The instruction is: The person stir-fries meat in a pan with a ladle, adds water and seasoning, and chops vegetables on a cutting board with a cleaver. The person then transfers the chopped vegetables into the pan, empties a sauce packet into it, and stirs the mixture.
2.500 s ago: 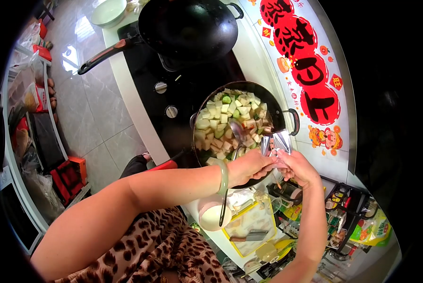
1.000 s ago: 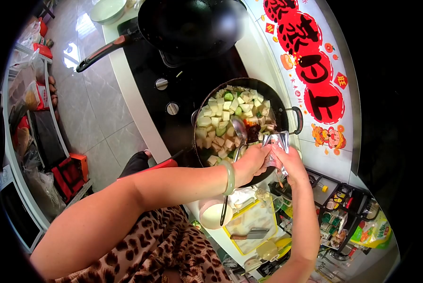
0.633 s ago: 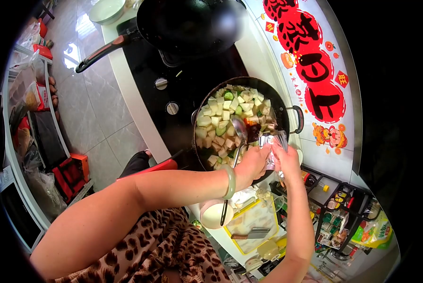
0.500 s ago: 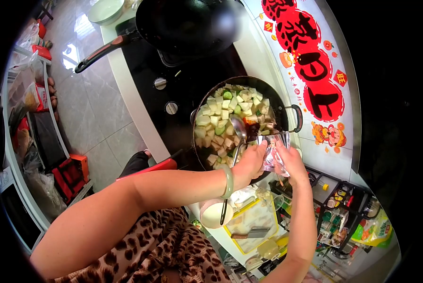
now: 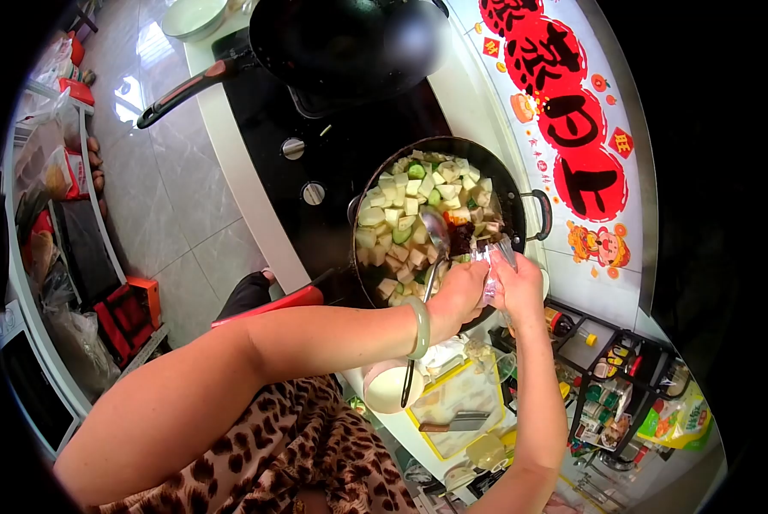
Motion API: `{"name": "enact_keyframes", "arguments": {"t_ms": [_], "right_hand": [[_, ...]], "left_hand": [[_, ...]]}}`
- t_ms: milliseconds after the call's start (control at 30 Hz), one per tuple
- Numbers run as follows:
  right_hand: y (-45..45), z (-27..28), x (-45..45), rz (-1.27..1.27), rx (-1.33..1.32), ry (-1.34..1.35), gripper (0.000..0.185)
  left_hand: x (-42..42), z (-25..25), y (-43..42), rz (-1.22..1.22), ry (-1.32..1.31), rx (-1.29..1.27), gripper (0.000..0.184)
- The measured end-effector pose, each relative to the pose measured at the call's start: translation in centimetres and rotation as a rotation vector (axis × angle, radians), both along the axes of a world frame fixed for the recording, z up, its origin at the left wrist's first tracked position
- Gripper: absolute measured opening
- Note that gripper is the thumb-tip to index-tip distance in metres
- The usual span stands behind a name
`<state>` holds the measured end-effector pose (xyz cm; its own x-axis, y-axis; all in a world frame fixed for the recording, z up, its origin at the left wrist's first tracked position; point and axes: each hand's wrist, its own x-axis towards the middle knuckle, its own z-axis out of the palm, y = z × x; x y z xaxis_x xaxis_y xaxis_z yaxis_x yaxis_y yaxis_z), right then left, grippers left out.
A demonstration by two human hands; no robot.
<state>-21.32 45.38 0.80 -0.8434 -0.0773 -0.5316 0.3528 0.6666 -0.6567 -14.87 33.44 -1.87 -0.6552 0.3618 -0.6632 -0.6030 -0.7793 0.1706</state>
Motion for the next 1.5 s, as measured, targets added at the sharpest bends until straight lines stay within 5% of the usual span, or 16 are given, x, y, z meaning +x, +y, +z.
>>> {"name": "enact_keyframes", "arguments": {"t_ms": [300, 367, 500, 633, 833, 1000, 1100, 1500], "right_hand": [[0.5, 1.3, -0.8, 0.141, 0.11, 0.077, 0.021], [0.6, 1.9, -1.1, 0.088, 0.131, -0.149, 0.017], [-0.5, 2.3, -0.7, 0.11, 0.149, -0.154, 0.014], [-0.3, -0.1, -0.2, 0.061, 0.032, 0.071, 0.013], [-0.2, -1.0, -0.2, 0.093, 0.207, 0.213, 0.017], [-0.3, -0.3, -0.3, -0.084, -0.021, 0.061, 0.016], [-1.4, 1.8, 0.0, -0.018, 0.064, -0.054, 0.017], [-1.4, -0.3, 0.2, -0.066, -0.027, 0.198, 0.009]], "left_hand": [[0.4, 1.9, -1.1, 0.023, 0.108, -0.096, 0.023], [0.5, 1.1, -0.3, 0.031, 0.098, -0.113, 0.022], [0.3, -1.6, 2.8, 0.16, 0.15, -0.216, 0.025], [0.3, -1.6, 2.7, 0.127, 0.122, -0.292, 0.025], [0.5, -1.2, 2.6, 0.188, 0.218, -0.362, 0.025], [0.3, -0.9, 2.3, 0.156, 0.238, -0.418, 0.025], [0.5, -1.0, 1.9, 0.138, 0.322, -0.441, 0.025], [0.8, 0.3, 1.3, 0.123, 0.334, -0.543, 0.021]]}}
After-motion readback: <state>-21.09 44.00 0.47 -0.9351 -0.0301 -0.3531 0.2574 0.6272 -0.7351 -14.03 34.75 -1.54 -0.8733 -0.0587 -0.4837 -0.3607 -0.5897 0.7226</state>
